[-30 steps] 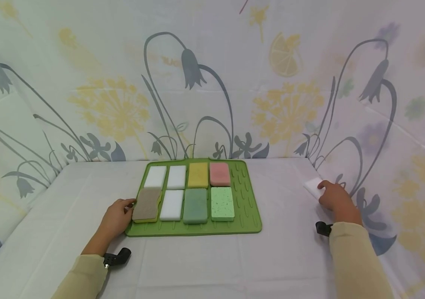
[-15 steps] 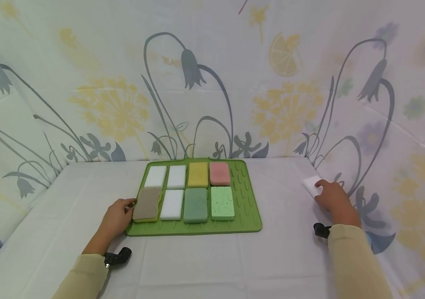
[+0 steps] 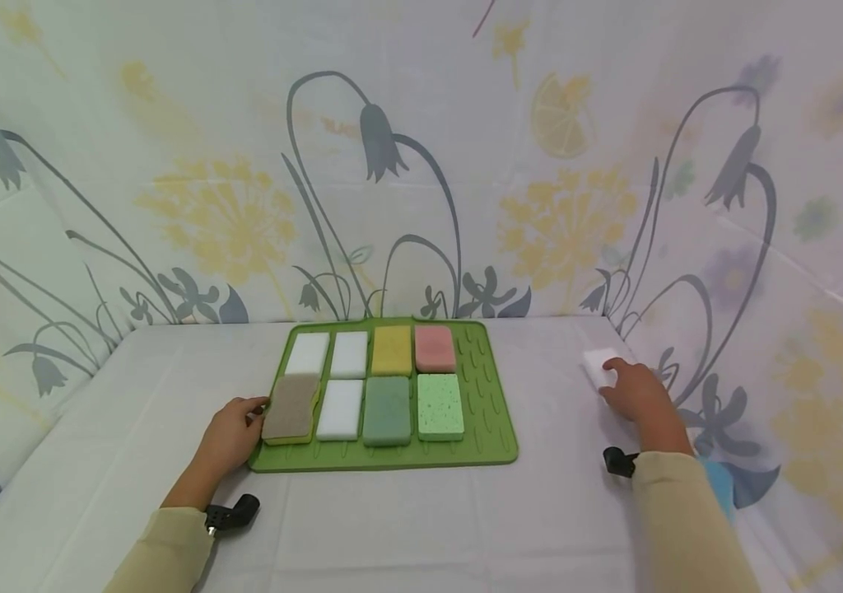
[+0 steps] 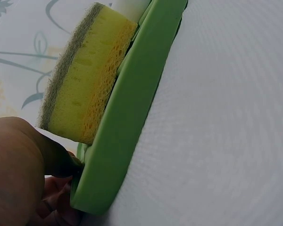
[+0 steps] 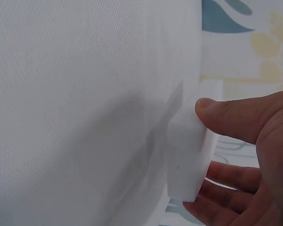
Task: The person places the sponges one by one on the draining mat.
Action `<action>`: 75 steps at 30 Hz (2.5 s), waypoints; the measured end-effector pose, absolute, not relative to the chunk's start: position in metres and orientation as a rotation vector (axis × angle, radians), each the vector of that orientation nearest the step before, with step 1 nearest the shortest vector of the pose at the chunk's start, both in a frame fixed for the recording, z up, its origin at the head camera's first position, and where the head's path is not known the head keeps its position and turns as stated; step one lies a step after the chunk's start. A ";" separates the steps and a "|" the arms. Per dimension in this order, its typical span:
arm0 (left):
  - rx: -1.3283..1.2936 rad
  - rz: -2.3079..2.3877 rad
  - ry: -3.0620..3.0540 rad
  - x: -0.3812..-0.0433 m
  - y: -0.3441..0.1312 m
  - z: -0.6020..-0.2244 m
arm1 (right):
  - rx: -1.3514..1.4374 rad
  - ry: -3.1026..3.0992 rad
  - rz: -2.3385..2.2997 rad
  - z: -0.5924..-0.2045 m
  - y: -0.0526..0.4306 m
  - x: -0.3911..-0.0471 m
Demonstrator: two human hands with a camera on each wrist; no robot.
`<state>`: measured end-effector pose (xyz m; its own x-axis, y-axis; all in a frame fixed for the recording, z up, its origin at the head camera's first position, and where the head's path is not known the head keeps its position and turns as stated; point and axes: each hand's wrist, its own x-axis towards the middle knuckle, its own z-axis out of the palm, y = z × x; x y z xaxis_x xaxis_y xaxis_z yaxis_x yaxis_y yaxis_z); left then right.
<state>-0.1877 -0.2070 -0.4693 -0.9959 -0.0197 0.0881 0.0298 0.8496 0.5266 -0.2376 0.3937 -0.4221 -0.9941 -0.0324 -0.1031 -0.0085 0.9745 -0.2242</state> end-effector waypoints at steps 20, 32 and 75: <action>0.012 -0.864 -2.921 -0.188 -0.206 -0.471 | -0.069 3.072 -0.419 -0.429 0.357 -0.243; 0.010 -0.867 -2.928 -0.189 -0.207 -0.470 | -0.085 3.078 -0.451 -0.426 0.331 -0.249; 0.010 -0.859 -2.926 -0.191 -0.210 -0.475 | -0.226 3.047 -0.607 -0.414 0.249 -0.264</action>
<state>-0.1910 -0.2100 -0.4754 -0.9957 -0.0319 0.0867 0.0200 0.8416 0.5397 -0.2640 0.2486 -0.4141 -0.9891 -0.1473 0.0019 -0.1368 0.9136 -0.3830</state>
